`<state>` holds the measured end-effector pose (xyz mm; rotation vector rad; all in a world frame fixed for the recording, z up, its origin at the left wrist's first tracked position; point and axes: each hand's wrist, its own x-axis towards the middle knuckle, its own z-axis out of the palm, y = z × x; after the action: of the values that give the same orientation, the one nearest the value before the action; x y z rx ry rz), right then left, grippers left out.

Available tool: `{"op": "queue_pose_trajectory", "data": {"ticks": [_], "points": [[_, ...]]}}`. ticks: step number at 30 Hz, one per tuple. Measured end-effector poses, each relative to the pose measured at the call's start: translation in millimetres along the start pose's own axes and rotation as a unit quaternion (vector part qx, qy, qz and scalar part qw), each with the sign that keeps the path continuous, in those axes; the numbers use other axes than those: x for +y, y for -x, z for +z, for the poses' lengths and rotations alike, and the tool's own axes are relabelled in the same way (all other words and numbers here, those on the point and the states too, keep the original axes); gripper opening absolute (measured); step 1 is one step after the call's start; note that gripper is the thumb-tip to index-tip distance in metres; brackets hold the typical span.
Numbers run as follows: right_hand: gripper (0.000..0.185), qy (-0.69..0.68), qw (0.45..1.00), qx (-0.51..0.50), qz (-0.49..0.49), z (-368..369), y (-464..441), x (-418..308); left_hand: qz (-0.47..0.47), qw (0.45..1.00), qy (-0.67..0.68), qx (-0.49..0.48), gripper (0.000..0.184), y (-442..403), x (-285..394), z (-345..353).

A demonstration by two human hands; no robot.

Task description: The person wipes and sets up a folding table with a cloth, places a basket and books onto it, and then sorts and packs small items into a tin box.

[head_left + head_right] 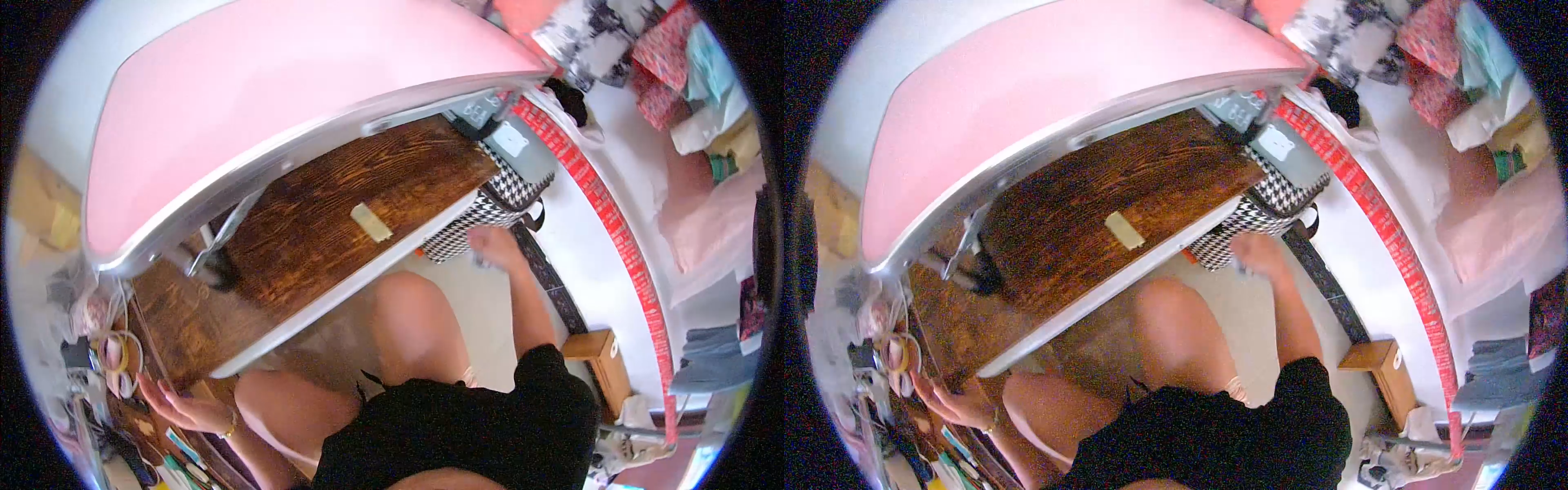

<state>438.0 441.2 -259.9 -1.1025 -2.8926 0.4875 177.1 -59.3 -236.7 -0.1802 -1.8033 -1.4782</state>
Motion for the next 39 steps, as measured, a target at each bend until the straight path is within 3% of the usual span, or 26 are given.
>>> {"op": "queue_pose_trajectory", "data": {"ticks": [3,6,8,10,14,15,16,17,18,19,20,22,23,24,26,27,28,30,32,34,37,38,39], "points": [[0.024,-0.198,0.978,0.062,0.013,22,19,30,0.006,0.998,0.061,-0.023,0.049,0,33,16],[0.025,-0.371,0.893,0.254,0.023,-21,7,6,0.053,0.992,0.084,-0.081,0.049,6,45,37],[0.028,-0.368,0.85,0.376,-0.039,-35,-13,-16,0.115,0.987,0.01,-0.11,0.046,14,47,51],[0.032,-0.248,0.83,0.475,-0.154,-46,-36,-36,0.127,0.981,0.028,-0.143,0.042,22,54,66],[0.033,-0.044,0.885,0.403,-0.231,-26,-61,-17,0.203,0.957,0.027,-0.204,0.039,33,88,89],[0.031,0.026,0.881,0.434,-0.186,-24,-54,-9,0.225,0.95,0.023,-0.216,0.039,33,92,93],[0.028,0.132,0.902,0.402,-0.087,-30,-40,6,0.235,0.946,0.013,-0.225,0.038,32,94,93],[0.023,0.075,0.924,0.374,0.012,-41,-30,22,0.243,0.941,0.001,-0.236,0.037,32,94,90],[0.019,-0.025,0.831,0.556,0.023,-42,-28,36,0.249,0.937,-0.009,-0.245,0.036,36,94,90],[0.018,-0.257,0.78,0.549,0.156,-40,-23,49,0.251,0.937,0.011,-0.245,0.034,38,94,94],[0.021,-0.363,0.709,0.587,0.146,-40,-21,62,0.261,0.931,0.014,-0.253,0.033,41,95,101],[0.024,-0.375,0.676,0.632,0.064,-45,-27,51,0.284,0.92,0.016,-0.269,0.031,48,105,113],[0.029,-0.292,0.703,0.648,0.023,-46,-31,32,0.307,0.908,0.029,-0.285,0.03,52,115,122],[0.032,-0.328,0.713,0.619,-0.023,-42,-38,7,0.31,0.901,0.059,-0.299,0.031,55,122,132],[0.034,-0.422,0.8,0.409,-0.122,-11,-66,-27,0.309,0.887,0.094,-0.33,0.031,66,134,150],[0.032,-0.369,0.823,0.385,-0.196,-9,-70,-48,0.3,0.88,0.102,-0.354,0.029,72,142,157],[0.032,-0.415,0.812,0.345,-0.223,-12,-67,-72,0.315,0.869,0.128,-0.359,0.028,77,142,169],[0.043,-0.419,0.812,0.276,-0.297,-30,-57,-104,0.356,0.838,0.044,-0.411,0.027,83,158,176],[0.048,-0.292,0.838,0.328,-0.325,-55,-52,-105,0.374,0.819,0.033,-0.435,0.026,88,160,182],[0.052,-0.21,0.837,0.415,-0.29,-92,-54,-83,0.353,0.825,0.012,-0.442,0.026,89,152,177],[0.055,-0.29,0.77,0.53,-0.205,-143,-75,-49,0.312,0.838,0.013,-0.447,0.029,81,141,165],[0.054,-0.335,0.746,0.541,-0.198,-160,-81,-45,0.346,0.856,0.003,-0.385,0.031,77,138,158],[0.055,-0.288,0.757,0.553,-0.198,-170,-90,-40,0.379,0.868,-0.009,-0.32,0.034,71,136,149]]}}
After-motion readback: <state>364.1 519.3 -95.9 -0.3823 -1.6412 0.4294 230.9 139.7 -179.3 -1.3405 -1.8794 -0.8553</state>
